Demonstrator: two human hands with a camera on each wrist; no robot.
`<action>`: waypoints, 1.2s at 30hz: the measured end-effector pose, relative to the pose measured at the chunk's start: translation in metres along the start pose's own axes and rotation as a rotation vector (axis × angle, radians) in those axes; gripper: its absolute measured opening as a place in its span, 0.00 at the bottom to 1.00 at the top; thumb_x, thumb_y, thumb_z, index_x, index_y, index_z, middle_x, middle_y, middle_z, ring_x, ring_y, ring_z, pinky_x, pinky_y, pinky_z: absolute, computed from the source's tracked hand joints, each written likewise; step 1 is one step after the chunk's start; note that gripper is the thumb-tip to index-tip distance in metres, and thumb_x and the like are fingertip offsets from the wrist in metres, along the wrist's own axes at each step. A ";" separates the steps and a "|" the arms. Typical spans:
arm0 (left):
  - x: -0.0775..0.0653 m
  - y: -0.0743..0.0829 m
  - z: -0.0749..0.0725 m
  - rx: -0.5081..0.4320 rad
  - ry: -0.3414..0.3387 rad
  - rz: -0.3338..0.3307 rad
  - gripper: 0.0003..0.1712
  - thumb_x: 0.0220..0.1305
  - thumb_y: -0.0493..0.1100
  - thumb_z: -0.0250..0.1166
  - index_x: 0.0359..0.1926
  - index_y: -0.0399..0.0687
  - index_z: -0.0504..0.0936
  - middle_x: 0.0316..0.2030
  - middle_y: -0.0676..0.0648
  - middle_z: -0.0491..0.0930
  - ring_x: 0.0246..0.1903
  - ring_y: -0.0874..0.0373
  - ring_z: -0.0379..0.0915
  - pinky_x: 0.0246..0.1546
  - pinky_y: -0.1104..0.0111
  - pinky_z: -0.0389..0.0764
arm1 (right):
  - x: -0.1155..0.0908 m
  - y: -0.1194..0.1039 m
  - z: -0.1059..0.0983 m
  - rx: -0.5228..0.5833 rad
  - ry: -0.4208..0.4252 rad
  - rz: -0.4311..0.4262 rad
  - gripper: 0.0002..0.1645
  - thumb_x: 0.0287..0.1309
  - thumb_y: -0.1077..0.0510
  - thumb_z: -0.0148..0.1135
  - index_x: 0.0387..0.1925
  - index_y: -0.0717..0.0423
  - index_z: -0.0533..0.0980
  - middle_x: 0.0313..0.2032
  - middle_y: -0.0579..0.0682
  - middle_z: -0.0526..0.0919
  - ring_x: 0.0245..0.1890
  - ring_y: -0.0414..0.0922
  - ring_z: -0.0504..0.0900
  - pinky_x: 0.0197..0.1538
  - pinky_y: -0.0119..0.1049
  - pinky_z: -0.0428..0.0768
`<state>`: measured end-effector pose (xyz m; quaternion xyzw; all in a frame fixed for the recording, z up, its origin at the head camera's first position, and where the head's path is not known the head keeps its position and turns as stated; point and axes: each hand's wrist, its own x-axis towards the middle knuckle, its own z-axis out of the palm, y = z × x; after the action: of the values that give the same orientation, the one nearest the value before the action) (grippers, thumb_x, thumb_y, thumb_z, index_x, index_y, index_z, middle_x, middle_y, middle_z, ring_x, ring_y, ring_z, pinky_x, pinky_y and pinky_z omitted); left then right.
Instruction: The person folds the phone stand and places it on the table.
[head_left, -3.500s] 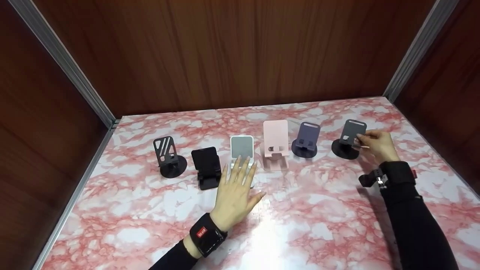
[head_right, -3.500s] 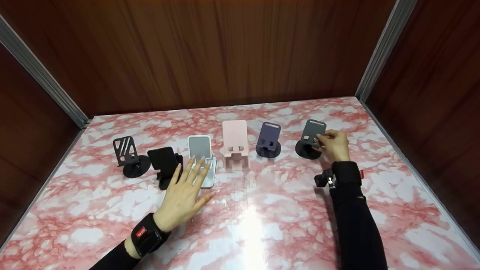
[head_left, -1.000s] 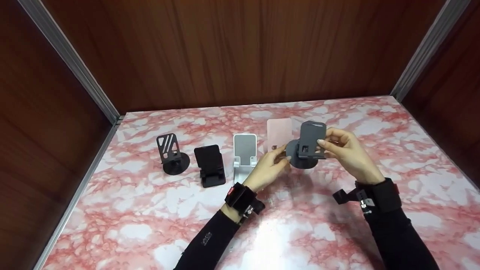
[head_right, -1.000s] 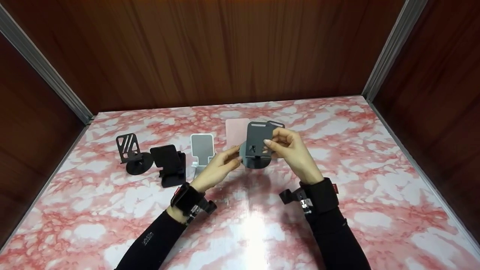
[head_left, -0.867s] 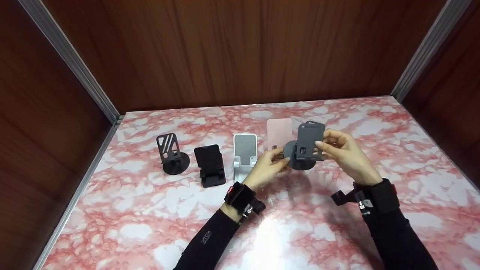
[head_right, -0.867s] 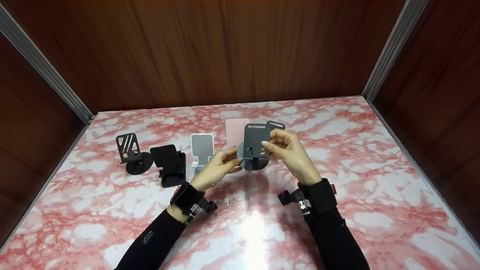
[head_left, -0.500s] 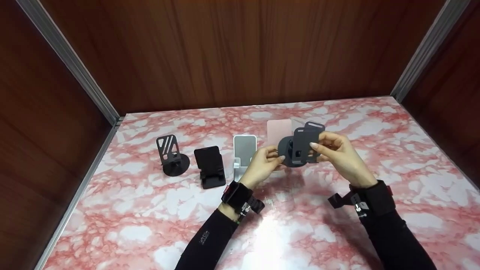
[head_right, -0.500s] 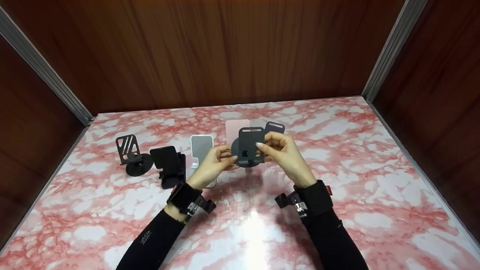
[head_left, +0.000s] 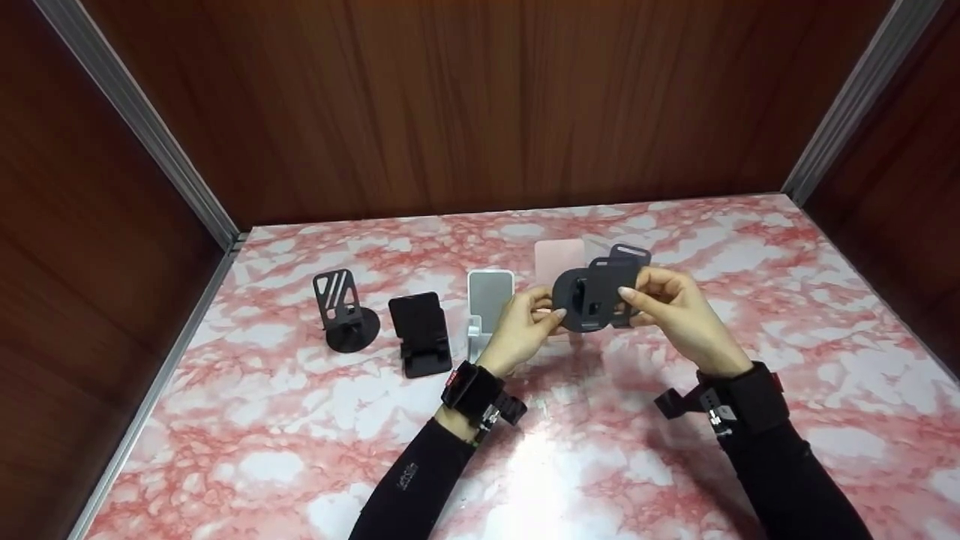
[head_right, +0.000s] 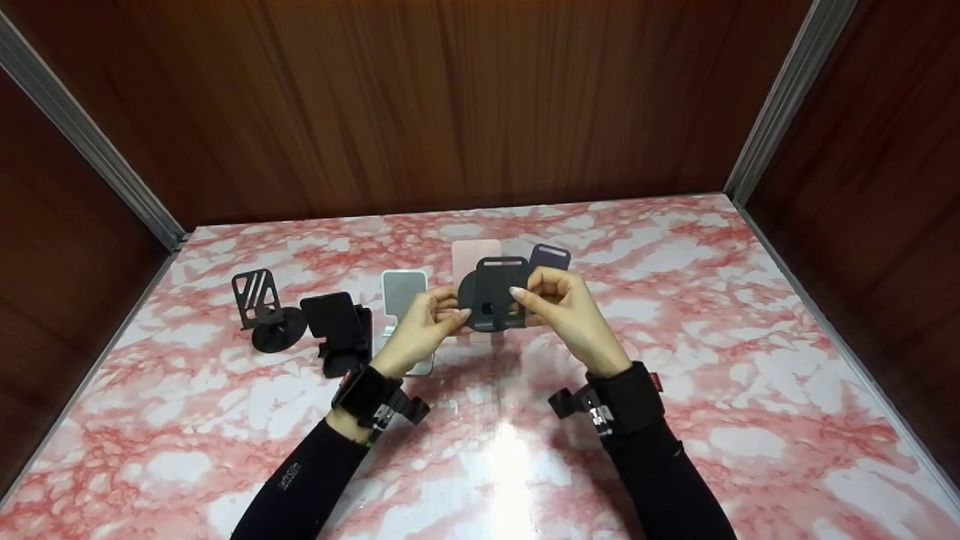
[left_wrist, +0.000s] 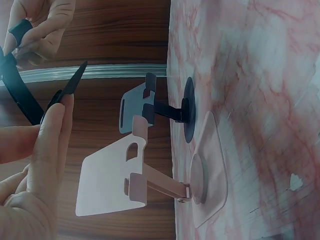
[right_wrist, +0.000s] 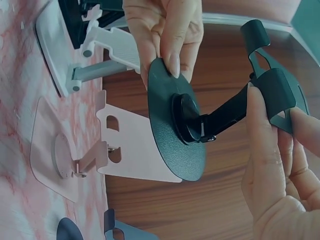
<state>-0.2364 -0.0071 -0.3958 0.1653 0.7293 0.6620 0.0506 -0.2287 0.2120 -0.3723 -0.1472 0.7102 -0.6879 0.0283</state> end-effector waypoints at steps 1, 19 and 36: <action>0.001 -0.002 0.000 -0.010 -0.001 -0.001 0.15 0.60 0.26 0.55 0.49 0.27 0.74 0.44 0.31 0.78 0.42 0.43 0.80 0.44 0.57 0.82 | 0.000 0.000 0.000 0.003 -0.005 -0.001 0.07 0.58 0.61 0.60 0.27 0.59 0.73 0.27 0.48 0.81 0.29 0.41 0.81 0.33 0.34 0.83; 0.007 -0.011 0.001 0.205 0.087 0.149 0.13 0.59 0.31 0.59 0.46 0.34 0.77 0.42 0.39 0.82 0.42 0.55 0.80 0.45 0.77 0.79 | -0.001 -0.002 -0.006 0.094 -0.143 -0.023 0.07 0.61 0.64 0.54 0.28 0.58 0.74 0.29 0.47 0.82 0.31 0.40 0.81 0.35 0.33 0.83; 0.003 -0.005 -0.001 0.364 0.151 0.334 0.11 0.61 0.34 0.59 0.45 0.37 0.78 0.39 0.41 0.84 0.38 0.57 0.82 0.37 0.80 0.80 | -0.002 -0.002 -0.008 0.161 -0.238 -0.048 0.09 0.62 0.69 0.51 0.30 0.60 0.77 0.32 0.50 0.83 0.32 0.43 0.83 0.38 0.37 0.84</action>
<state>-0.2403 -0.0070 -0.4002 0.2398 0.8008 0.5293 -0.1448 -0.2282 0.2204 -0.3701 -0.2421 0.6406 -0.7207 0.1075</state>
